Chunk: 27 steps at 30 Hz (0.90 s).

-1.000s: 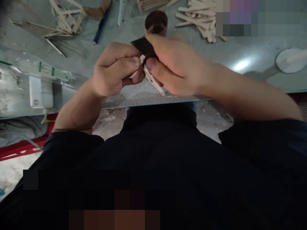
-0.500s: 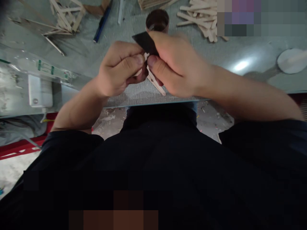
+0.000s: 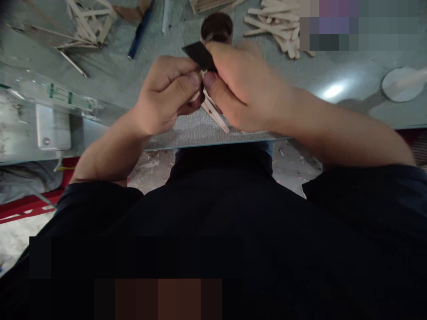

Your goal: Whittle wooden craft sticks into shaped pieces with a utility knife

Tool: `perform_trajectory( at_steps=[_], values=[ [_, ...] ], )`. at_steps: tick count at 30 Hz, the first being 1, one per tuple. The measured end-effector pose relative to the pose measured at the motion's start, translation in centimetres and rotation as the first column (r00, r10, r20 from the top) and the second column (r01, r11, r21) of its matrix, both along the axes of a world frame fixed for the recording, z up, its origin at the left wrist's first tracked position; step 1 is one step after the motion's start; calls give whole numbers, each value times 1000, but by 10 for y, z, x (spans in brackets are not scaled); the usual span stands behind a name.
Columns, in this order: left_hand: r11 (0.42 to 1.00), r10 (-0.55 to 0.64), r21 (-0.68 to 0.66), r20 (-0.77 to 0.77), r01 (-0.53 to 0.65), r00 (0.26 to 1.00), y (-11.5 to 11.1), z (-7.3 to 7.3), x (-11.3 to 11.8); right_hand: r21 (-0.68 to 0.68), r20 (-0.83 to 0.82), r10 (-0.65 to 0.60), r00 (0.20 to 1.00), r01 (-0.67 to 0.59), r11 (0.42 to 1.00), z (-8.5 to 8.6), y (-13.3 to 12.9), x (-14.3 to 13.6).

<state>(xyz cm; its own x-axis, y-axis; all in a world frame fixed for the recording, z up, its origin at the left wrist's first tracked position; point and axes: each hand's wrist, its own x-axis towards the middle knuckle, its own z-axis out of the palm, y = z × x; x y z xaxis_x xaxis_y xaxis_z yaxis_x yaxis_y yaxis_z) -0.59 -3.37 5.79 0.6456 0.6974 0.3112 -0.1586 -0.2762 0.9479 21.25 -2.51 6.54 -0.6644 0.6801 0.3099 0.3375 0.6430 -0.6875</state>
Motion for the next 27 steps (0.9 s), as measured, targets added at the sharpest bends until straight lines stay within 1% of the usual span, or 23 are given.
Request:
perform_trajectory(
  at_steps=[2, 4, 7, 10, 13, 15, 16, 19, 22, 23, 24, 25, 26, 27],
  values=[
    [999, 34, -25, -27, -35, 999, -1, -2, 2, 174, 63, -31, 998, 19, 985, 1, 1, 0],
    [997, 63, -48, -27, -65, 998, -2, -4, 3, 281, 110, -76, 991, 42, 959, -2, 3, 2],
    [997, 80, -22, -19, -81, 997, -4, -8, 6, 414, 169, -166, 972, 83, 906, -11, 7, 4],
    [994, 108, 21, -36, -107, 993, -6, -12, 7, 549, 182, -265, 947, 125, 826, -22, 8, 6],
    [991, 133, 30, -16, -133, 991, -9, -17, 7, 687, 148, -347, 926, 156, 710, -29, 7, 5],
    [991, 132, 33, 1, -132, 991, -10, -18, 7, 749, 126, -366, 922, 154, 644, -31, 6, 4],
    [991, 128, 38, 5, -128, 992, -11, -18, 8, 766, 125, -363, 924, 143, 627, -31, 6, 3],
    [990, 125, 68, 10, -126, 992, -14, -16, 9, 793, 137, -332, 933, 97, 601, -32, 8, 4],
    [986, 148, 74, 6, -148, 989, -15, -15, 11, 832, 116, -325, 939, 87, 548, -36, 12, 7],
    [987, 152, 56, 5, -152, 988, -15, -15, 11, 840, 103, -321, 941, 90, 536, -37, 14, 8],
    [988, 151, 31, 7, -151, 989, -15, -15, 12, 839, 99, -315, 944, 91, 536, -39, 15, 9],
    [989, 146, 6, 12, -146, 989, -16, -15, 12, 829, 95, -310, 946, 97, 550, -40, 17, 10],
    [990, 141, -16, 19, -141, 990, -16, -16, 12, 801, 94, -305, 948, 110, 589, -41, 18, 12],
    [990, 136, -30, 28, -135, 990, -17, -16, 12, 741, 95, -297, 950, 132, 659, -43, 19, 12]
  ],
)
